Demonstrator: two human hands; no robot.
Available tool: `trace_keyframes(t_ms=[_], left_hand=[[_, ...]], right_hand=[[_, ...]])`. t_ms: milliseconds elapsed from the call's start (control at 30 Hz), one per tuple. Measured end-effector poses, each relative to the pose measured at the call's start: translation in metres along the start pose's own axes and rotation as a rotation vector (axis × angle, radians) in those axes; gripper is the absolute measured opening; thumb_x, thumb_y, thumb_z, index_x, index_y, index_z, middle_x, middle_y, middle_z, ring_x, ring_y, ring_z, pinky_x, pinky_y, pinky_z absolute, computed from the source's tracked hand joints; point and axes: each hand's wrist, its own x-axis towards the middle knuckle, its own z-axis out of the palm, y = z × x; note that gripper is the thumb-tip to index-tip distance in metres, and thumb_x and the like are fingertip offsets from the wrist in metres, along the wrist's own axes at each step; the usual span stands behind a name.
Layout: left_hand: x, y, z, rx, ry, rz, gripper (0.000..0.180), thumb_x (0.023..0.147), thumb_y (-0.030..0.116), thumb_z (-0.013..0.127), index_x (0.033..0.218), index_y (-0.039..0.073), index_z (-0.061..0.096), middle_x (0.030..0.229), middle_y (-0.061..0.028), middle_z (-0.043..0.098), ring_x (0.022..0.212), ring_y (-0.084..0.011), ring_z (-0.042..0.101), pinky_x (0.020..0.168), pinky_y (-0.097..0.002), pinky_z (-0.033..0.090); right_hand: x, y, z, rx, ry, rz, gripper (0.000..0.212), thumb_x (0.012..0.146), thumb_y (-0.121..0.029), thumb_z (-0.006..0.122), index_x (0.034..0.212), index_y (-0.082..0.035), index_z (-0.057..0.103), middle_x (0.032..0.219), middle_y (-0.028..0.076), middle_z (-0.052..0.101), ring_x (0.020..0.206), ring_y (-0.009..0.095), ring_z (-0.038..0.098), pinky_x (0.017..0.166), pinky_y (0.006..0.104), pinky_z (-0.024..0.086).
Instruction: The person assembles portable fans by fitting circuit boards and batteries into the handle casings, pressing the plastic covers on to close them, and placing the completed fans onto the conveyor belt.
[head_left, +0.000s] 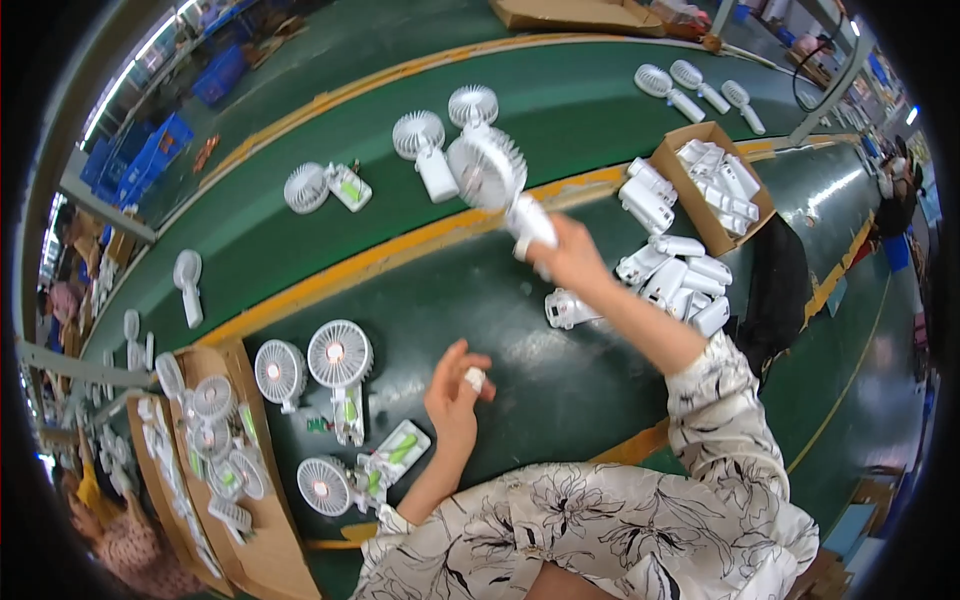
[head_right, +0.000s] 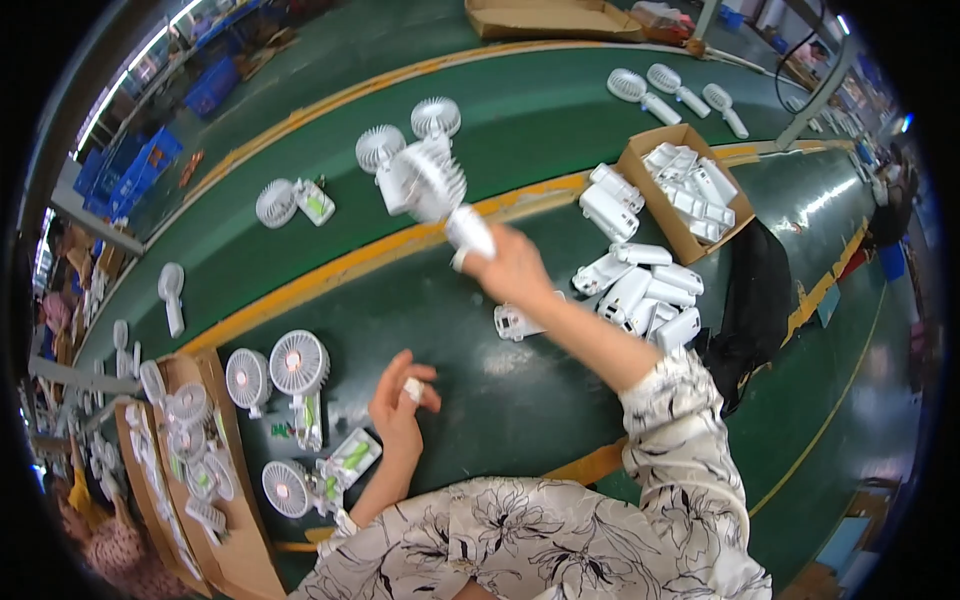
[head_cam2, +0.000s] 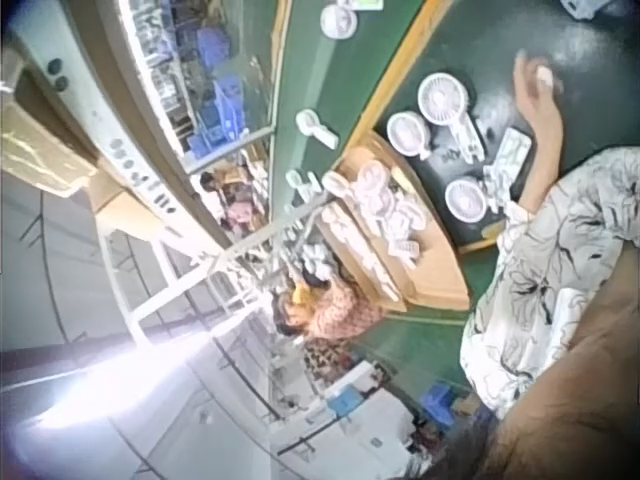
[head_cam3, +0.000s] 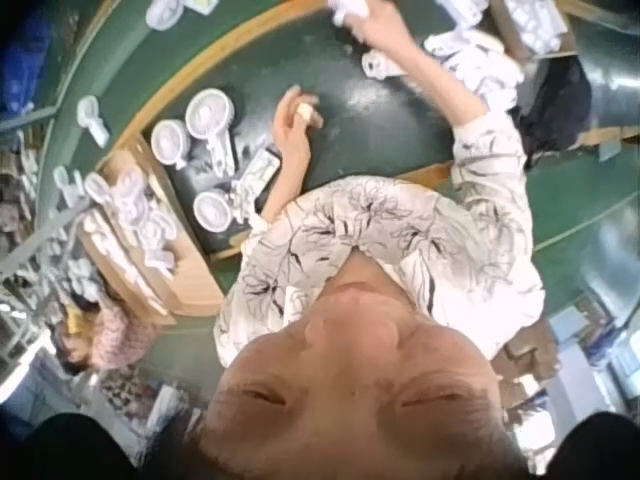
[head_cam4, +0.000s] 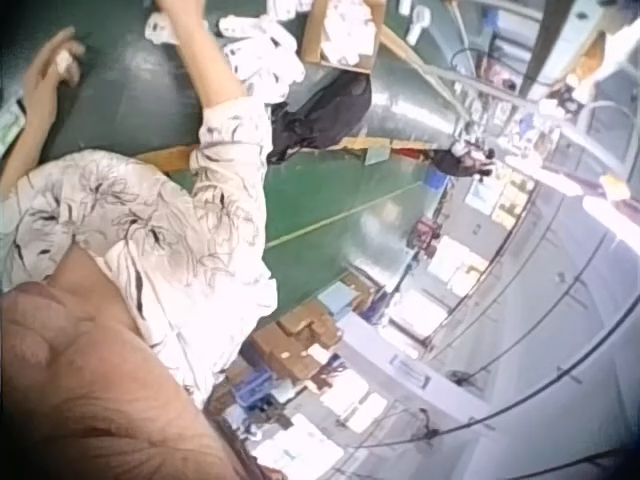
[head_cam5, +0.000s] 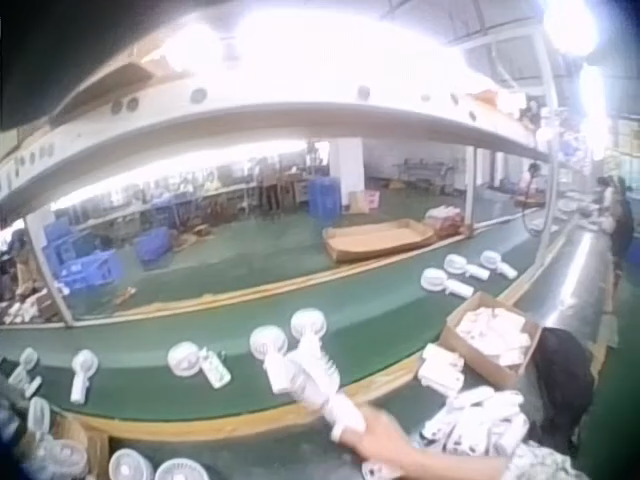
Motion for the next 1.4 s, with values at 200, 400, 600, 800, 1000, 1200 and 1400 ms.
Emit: trace_keyframes(t_ms=[200, 400, 600, 800, 1000, 1200, 1400], left_hand=[[-0.009, -0.010, -0.001, 0.225, 0.047, -0.101, 0.021, 0.080, 0.000, 0.050, 0.098, 0.000, 0.060, 0.077, -0.0053, 0.059, 0.065, -0.0097, 0.057, 0.059, -0.0217, 0.045], [-0.002, -0.009, 0.001, 0.322, 0.021, 0.046, 0.014, 0.079, 0.003, 0.055, 0.091, 0.000, 0.061, 0.065, -0.0043, 0.059, 0.058, -0.0073, 0.056, 0.054, -0.0200, 0.044], [0.000, -0.003, -0.002, 0.330, 0.025, 0.042, 0.014, 0.082, 0.003, 0.052, 0.091, -0.001, 0.062, 0.065, -0.0035, 0.058, 0.056, -0.0069, 0.054, 0.051, -0.0190, 0.041], [0.000, -0.006, 0.002, 0.324, -0.029, 0.055, 0.014, 0.083, 0.006, 0.052, 0.091, -0.001, 0.061, 0.064, -0.0032, 0.058, 0.055, -0.0066, 0.054, 0.051, -0.0194, 0.041], [-0.003, -0.010, -0.003, 0.303, -0.006, 0.059, 0.017, 0.085, 0.009, 0.048, 0.091, -0.001, 0.061, 0.061, -0.0022, 0.056, 0.052, -0.0058, 0.049, 0.047, -0.0190, 0.037], [0.009, -0.006, -0.009, -0.287, 0.064, -0.128, 0.050, 0.091, 0.039, 0.038, 0.118, -0.002, 0.043, 0.089, -0.0115, 0.057, 0.059, -0.0145, 0.055, 0.051, -0.0238, 0.044], [0.021, 0.010, -0.012, -0.581, 0.076, -0.239, 0.058, 0.087, 0.044, 0.041, 0.128, 0.004, 0.032, 0.117, -0.0130, 0.048, 0.106, -0.0231, 0.047, 0.092, -0.0374, 0.035]], right_hand=[[0.163, 0.046, -0.048, -0.762, 0.547, 0.023, 0.042, 0.070, -0.027, 0.061, 0.102, -0.005, 0.046, 0.099, 0.019, 0.049, 0.081, 0.035, 0.058, 0.069, 0.0421, 0.049], [0.217, 0.062, -0.038, -1.172, 0.829, -0.257, 0.038, 0.070, -0.022, 0.062, 0.101, -0.003, 0.050, 0.098, 0.016, 0.049, 0.083, 0.030, 0.053, 0.066, 0.0384, 0.046], [0.186, -0.045, 0.138, -0.621, 0.252, -0.858, 0.045, 0.069, -0.034, 0.061, 0.098, -0.001, 0.052, 0.088, 0.015, 0.055, 0.084, 0.031, 0.054, 0.071, 0.0427, 0.043], [0.173, -0.037, 0.197, -0.691, 0.094, -0.585, 0.047, 0.065, -0.023, 0.064, 0.102, 0.001, 0.047, 0.093, 0.021, 0.053, 0.085, 0.035, 0.054, 0.071, 0.0441, 0.047], [0.077, -0.063, 0.140, -0.284, -0.097, -0.365, 0.061, 0.066, -0.018, 0.059, 0.119, 0.002, 0.037, 0.097, 0.028, 0.055, 0.085, 0.041, 0.054, 0.075, 0.0460, 0.043], [-0.031, -0.053, 0.093, -0.172, -0.158, -0.337, 0.059, 0.067, -0.014, 0.058, 0.119, 0.004, 0.038, 0.096, 0.026, 0.055, 0.087, 0.041, 0.054, 0.073, 0.0424, 0.043], [-0.110, -0.044, 0.064, -0.174, -0.205, -0.359, 0.059, 0.066, -0.010, 0.063, 0.118, 0.005, 0.038, 0.103, 0.024, 0.052, 0.091, 0.038, 0.052, 0.078, 0.0412, 0.044]])
